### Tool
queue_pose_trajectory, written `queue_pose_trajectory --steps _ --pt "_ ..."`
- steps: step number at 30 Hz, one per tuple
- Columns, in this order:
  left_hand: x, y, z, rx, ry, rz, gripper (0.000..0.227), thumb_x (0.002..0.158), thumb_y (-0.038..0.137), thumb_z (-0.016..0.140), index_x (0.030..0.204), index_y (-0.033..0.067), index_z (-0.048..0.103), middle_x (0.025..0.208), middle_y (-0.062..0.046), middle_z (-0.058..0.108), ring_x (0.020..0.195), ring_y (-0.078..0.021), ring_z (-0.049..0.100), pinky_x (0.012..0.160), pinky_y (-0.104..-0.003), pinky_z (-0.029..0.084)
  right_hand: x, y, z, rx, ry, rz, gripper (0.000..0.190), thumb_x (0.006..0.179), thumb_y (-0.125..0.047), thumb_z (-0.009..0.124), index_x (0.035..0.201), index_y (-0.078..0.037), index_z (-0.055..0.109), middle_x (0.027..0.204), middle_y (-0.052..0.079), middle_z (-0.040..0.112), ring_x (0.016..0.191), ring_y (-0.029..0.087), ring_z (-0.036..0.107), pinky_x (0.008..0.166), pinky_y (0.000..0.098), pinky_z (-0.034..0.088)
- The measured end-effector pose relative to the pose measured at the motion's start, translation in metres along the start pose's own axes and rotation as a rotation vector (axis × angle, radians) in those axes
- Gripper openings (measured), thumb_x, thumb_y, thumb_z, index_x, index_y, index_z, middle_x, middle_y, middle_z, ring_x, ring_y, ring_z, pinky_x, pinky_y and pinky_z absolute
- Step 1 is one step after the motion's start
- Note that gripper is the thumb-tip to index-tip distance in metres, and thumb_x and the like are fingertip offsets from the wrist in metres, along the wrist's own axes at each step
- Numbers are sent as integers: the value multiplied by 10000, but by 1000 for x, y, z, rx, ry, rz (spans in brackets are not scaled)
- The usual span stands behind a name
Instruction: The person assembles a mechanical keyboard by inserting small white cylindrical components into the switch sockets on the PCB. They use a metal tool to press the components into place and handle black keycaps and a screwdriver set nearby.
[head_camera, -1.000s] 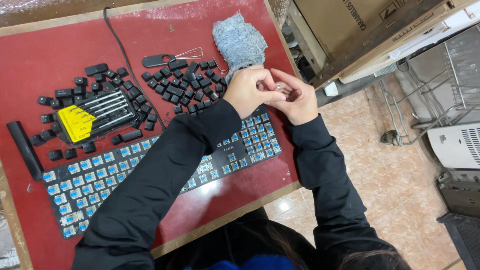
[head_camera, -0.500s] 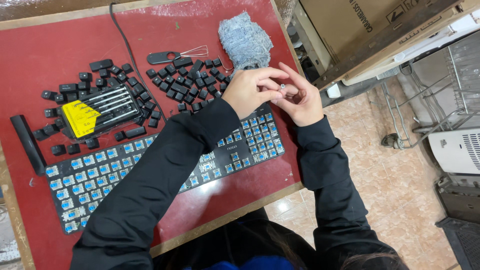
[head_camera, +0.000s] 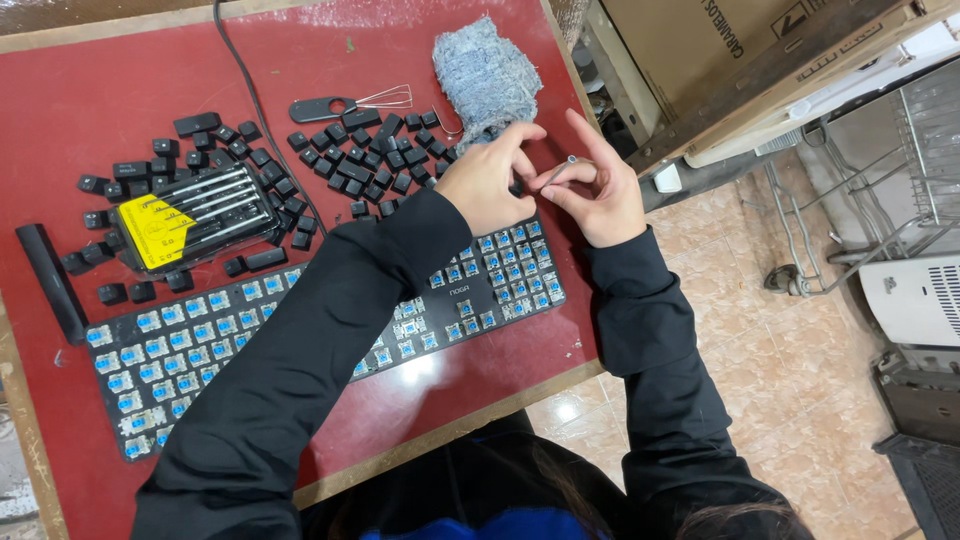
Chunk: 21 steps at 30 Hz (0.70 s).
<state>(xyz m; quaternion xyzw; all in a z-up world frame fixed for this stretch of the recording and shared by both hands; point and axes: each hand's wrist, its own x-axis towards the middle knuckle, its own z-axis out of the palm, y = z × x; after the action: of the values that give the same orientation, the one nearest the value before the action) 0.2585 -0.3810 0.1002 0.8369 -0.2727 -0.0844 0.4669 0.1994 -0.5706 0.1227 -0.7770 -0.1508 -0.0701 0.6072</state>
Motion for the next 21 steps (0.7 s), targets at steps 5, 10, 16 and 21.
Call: queue_pose_trajectory --steps 5,10,16,21 --pt "6 -13 15 149 -75 124 612 857 178 759 1402 114 488 995 -1 789 989 -248 691 862 -440 587 -1 -3 0 -80 -28 -71 863 867 147 790 1600 -45 379 919 134 787 910 141 677 866 247 584" --pt "11 -29 30 307 -21 277 505 904 134 741 1366 75 546 948 -35 773 998 -291 683 843 -459 594 1 2 -5 -23 8 -130 862 881 170 778 1610 -27 360 928 180 783 896 168 669 843 256 580" --pt "6 -26 14 420 61 340 425 914 216 754 1282 83 588 863 -2 751 929 -292 680 785 -474 602 2 19 -25 100 146 -171 830 942 185 723 1630 -18 306 978 244 767 880 149 652 792 225 561" --pt "-34 -15 -56 424 17 284 389 898 202 761 1241 101 609 840 33 765 921 -304 672 770 -502 590 1 24 -21 112 156 -149 782 948 184 713 1608 -8 339 992 253 752 867 135 661 769 206 565"
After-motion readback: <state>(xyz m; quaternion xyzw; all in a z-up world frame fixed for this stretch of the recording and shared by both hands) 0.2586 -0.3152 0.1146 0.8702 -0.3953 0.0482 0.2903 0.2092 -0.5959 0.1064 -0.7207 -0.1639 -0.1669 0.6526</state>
